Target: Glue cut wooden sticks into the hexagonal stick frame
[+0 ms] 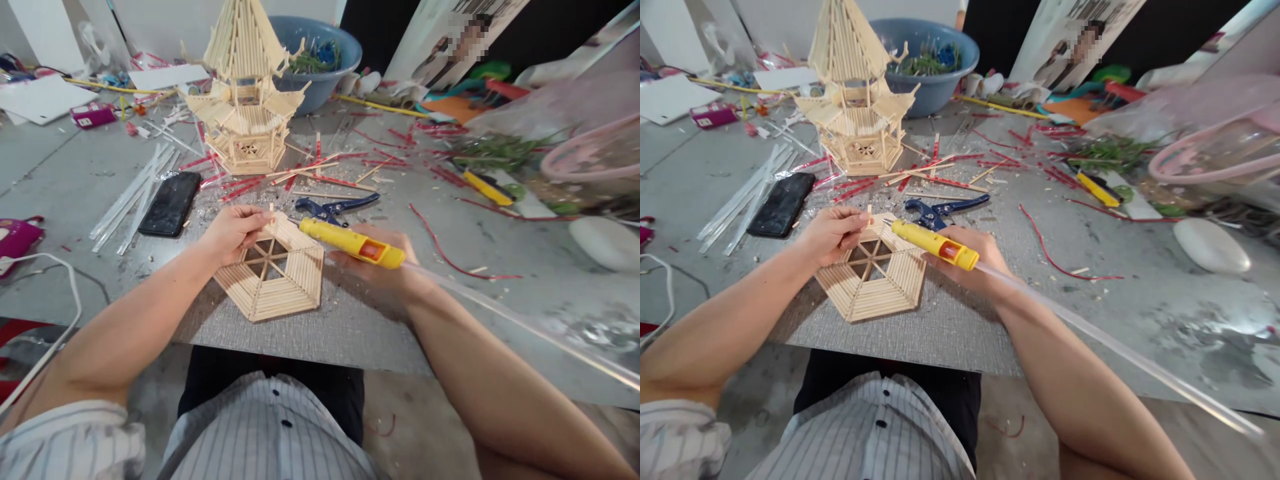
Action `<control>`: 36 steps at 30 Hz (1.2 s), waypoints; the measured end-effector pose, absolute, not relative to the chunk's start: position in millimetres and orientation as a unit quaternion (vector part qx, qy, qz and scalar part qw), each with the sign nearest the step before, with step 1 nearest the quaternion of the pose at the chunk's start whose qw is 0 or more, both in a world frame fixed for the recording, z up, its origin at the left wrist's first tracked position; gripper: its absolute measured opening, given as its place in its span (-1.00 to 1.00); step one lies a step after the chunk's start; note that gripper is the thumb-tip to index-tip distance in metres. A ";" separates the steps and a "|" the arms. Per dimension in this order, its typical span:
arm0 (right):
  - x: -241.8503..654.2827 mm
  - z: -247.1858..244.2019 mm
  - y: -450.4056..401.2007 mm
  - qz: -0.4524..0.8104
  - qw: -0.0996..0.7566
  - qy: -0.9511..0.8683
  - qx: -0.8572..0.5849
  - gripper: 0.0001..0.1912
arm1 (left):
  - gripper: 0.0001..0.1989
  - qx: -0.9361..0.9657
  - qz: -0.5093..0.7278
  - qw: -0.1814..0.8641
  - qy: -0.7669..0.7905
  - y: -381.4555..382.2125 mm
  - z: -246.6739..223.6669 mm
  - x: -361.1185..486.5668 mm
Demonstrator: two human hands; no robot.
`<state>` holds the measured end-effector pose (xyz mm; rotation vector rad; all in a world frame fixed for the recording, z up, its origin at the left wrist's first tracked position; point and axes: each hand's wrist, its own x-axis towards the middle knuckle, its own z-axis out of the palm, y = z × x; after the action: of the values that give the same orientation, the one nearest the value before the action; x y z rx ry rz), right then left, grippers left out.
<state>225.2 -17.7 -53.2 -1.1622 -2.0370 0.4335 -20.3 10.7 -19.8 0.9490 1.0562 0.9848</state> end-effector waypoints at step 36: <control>227.0 -43.8 -30.1 0.091 0.276 -0.880 -0.376 -0.81 | -0.77 0.465 0.415 0.643 0.445 6.4 -21.3 -15.1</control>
<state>227.0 -30.1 -43.8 -1.0090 -2.3637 0.2450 -15.1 6.4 -21.3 1.0593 1.0133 0.9451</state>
